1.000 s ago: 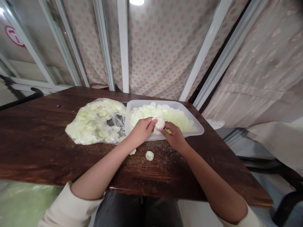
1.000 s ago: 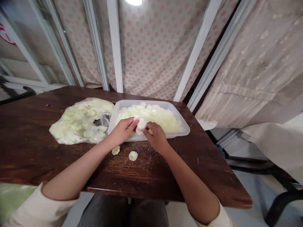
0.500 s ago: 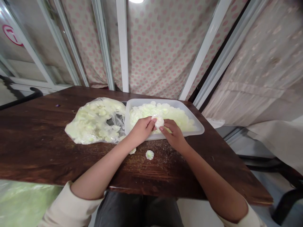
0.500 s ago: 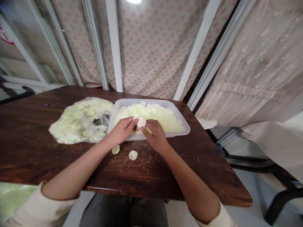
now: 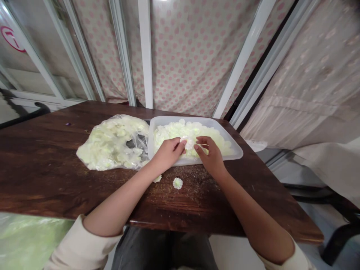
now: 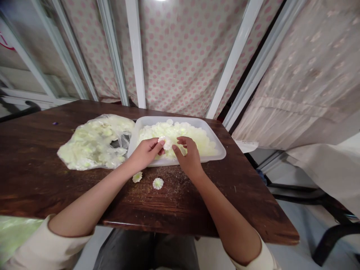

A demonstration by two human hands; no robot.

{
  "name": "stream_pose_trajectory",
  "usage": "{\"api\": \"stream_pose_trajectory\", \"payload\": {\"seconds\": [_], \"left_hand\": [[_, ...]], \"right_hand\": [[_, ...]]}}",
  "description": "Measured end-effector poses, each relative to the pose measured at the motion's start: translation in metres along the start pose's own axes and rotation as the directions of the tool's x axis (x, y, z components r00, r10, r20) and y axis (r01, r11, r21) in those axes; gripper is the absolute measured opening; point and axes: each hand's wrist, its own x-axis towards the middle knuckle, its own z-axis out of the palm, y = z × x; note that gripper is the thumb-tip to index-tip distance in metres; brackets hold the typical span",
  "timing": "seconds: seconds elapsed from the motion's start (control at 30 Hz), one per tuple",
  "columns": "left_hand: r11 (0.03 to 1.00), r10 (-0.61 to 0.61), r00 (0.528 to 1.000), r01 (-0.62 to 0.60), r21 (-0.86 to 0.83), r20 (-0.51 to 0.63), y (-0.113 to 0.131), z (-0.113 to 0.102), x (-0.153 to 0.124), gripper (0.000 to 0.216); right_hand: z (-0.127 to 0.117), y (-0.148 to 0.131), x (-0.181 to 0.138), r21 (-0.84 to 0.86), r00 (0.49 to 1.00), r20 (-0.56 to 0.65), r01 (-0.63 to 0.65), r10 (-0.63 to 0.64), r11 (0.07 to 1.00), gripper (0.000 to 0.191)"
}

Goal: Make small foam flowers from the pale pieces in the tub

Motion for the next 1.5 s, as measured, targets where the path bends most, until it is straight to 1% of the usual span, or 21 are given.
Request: {"api": "stream_pose_trajectory", "payload": {"seconds": [0.1, 0.13, 0.2, 0.3, 0.4, 0.5, 0.57, 0.67, 0.73, 0.8, 0.9, 0.97, 1.0, 1.07, 1.13, 1.2, 1.3, 1.37, 1.5], "left_hand": [[0.999, 0.032, 0.999, -0.033, 0.008, 0.036, 0.002, 0.0, -0.001, 0.035], [0.999, 0.031, 0.999, -0.031, 0.011, 0.038, 0.002, 0.0, -0.001, 0.035], [1.0, 0.023, 0.999, -0.023, 0.017, 0.03, 0.001, 0.0, -0.001, 0.036], [0.999, 0.022, 1.0, -0.023, 0.037, 0.019, -0.001, 0.0, -0.001, 0.037], [0.999, 0.014, 1.0, -0.014, 0.048, 0.013, -0.003, 0.001, -0.001, 0.036], [0.999, -0.002, 1.0, 0.002, 0.052, -0.005, -0.004, 0.001, 0.0, 0.034], [0.998, -0.012, 1.0, 0.013, 0.054, -0.026, -0.004, 0.001, 0.0, 0.034], [0.999, -0.037, 0.997, 0.039, 0.028, -0.066, -0.005, 0.001, 0.001, 0.033], [0.999, -0.039, 0.997, 0.04, 0.014, -0.063, -0.004, 0.0, 0.0, 0.032], [1.0, -0.016, 0.999, 0.017, 0.013, -0.034, -0.003, 0.0, 0.0, 0.032], [1.0, 0.024, 1.0, -0.024, 0.02, 0.004, -0.002, 0.001, -0.001, 0.031], [0.999, 0.032, 0.999, -0.032, 0.039, 0.012, -0.002, 0.001, -0.001, 0.031], [0.998, 0.03, 0.999, -0.03, 0.054, 0.014, -0.003, 0.001, -0.001, 0.031], [0.996, 0.019, 1.0, -0.021, 0.088, 0.021, -0.004, 0.002, -0.001, 0.031], [0.994, 0.008, 1.0, -0.011, 0.113, 0.029, -0.004, 0.002, -0.001, 0.031], [0.993, 0.004, 1.0, -0.007, 0.12, 0.028, -0.004, 0.002, -0.001, 0.031], [0.993, 0.01, 1.0, -0.012, 0.116, 0.014, -0.003, 0.001, -0.001, 0.03], [0.994, 0.012, 1.0, -0.013, 0.112, 0.007, -0.003, 0.001, -0.001, 0.03], [0.994, 0.017, 1.0, -0.017, 0.107, -0.003, -0.002, 0.001, -0.001, 0.03]], "right_hand": [[0.003, 0.003, -0.001, -0.012, 0.986, 0.067, 0.155, -0.154, 0.988, 0.022], [0.003, 0.004, -0.001, -0.01, 0.979, 0.075, 0.188, -0.187, 0.982, 0.021], [0.004, 0.006, 0.0, 0.011, 0.979, 0.055, 0.195, -0.196, 0.981, 0.017], [0.003, 0.005, 0.002, 0.052, 0.991, 0.033, 0.128, -0.13, 0.99, 0.013], [0.0, 0.0, 0.004, 0.052, 0.995, 0.067, 0.072, -0.076, 0.996, 0.016], [-0.002, -0.003, 0.005, 0.039, 0.997, 0.067, 0.029, -0.032, 0.999, 0.02], [-0.002, -0.003, 0.004, 0.04, 0.999, 0.044, -0.01, 0.008, 0.999, 0.023], [-0.002, -0.002, 0.004, 0.068, 0.991, -0.041, -0.122, 0.125, 0.99, 0.026], [-0.002, -0.001, 0.003, 0.093, 0.982, -0.083, -0.164, 0.172, 0.982, 0.026], [-0.002, 0.0, 0.003, 0.091, 0.989, -0.068, -0.125, 0.131, 0.988, 0.029], [-0.001, 0.001, 0.002, 0.054, 0.999, 0.019, 0.031, -0.032, 0.998, 0.034], [0.0, 0.002, 0.002, 0.04, 0.992, 0.066, 0.101, -0.104, 0.994, 0.03], [0.001, 0.003, 0.002, 0.04, 0.99, 0.078, 0.111, -0.114, 0.993, 0.026], [0.001, 0.002, 0.003, 0.051, 0.992, 0.085, 0.085, -0.089, 0.995, 0.019], [0.0, 0.0, 0.004, 0.054, 0.996, 0.082, 0.035, -0.039, 0.998, 0.019], [-0.001, -0.003, 0.004, 0.04, 0.997, 0.074, -0.013, 0.01, 0.999, 0.02], [-0.002, -0.007, 0.003, 0.027, 0.997, 0.031, -0.078, 0.077, 0.997, 0.025], [-0.002, -0.007, 0.003, 0.045, 0.993, 0.005, -0.116, 0.116, 0.992, 0.027], [-0.003, -0.006, 0.003, 0.078, 0.984, -0.006, -0.18, 0.181, 0.981, 0.032]]}}
